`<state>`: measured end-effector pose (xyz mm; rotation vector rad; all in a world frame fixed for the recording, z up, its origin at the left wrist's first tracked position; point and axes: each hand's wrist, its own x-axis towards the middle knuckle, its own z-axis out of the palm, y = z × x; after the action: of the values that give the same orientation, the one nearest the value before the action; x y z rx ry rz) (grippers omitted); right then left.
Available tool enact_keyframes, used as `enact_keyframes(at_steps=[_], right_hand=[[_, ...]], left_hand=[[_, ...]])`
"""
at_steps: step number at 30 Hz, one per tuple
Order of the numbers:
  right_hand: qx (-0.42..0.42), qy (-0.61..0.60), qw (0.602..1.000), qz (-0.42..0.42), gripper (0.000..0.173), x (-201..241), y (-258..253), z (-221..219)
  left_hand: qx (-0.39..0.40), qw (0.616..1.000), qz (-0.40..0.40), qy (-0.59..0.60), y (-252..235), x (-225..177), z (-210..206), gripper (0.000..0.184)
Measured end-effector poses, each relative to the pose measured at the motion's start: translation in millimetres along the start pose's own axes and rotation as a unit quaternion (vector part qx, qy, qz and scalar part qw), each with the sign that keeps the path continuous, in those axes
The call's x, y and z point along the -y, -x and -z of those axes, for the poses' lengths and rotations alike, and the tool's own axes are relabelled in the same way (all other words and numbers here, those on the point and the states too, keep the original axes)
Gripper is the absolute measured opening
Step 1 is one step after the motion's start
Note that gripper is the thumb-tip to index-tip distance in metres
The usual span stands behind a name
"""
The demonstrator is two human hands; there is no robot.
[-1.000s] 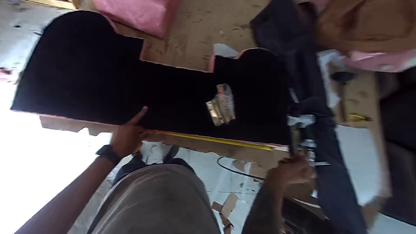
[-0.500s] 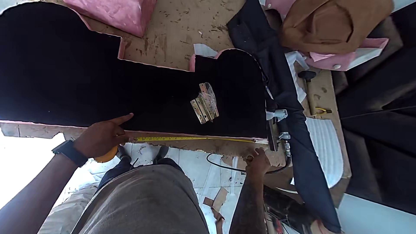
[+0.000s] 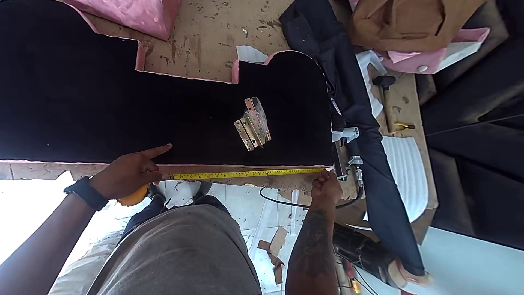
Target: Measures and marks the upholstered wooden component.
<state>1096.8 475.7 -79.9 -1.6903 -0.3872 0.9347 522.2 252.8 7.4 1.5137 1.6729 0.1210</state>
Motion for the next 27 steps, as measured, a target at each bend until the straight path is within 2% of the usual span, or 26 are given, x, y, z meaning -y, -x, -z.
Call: enact_keyframes(at_steps=[3, 10, 14, 18, 27], right_hand=[[0.018, 0.006, 1.0, 0.018, 0.01, 1.0, -10.3, 2.0], [0.007, 0.016, 0.997, 0.075, 0.01, 10.9, -13.0, 4.1], [0.002, 0.029, 0.993, 0.115, 0.011, 11.7, -8.2, -3.0], [0.023, 0.03, 0.989, 0.142, 0.013, 8.9, -12.6, -4.3], [0.03, 0.049, 0.993, 0.099, 0.012, -2.1, -22.7, -0.7]], left_hand=[[0.005, 1.0, 0.009, -0.005, 0.4, 0.4, 1.4, 0.035], [-0.022, 0.999, -0.003, -0.03, 0.5, 1.2, -4.9, 0.034], [-0.067, 0.995, 0.03, -0.073, 3.2, -2.3, -13.5, 0.043], [-0.094, 0.984, 0.094, -0.118, -1.3, -13.6, -21.8, 0.04], [-0.117, 0.972, 0.145, -0.146, -4.0, -20.4, -30.6, 0.053]])
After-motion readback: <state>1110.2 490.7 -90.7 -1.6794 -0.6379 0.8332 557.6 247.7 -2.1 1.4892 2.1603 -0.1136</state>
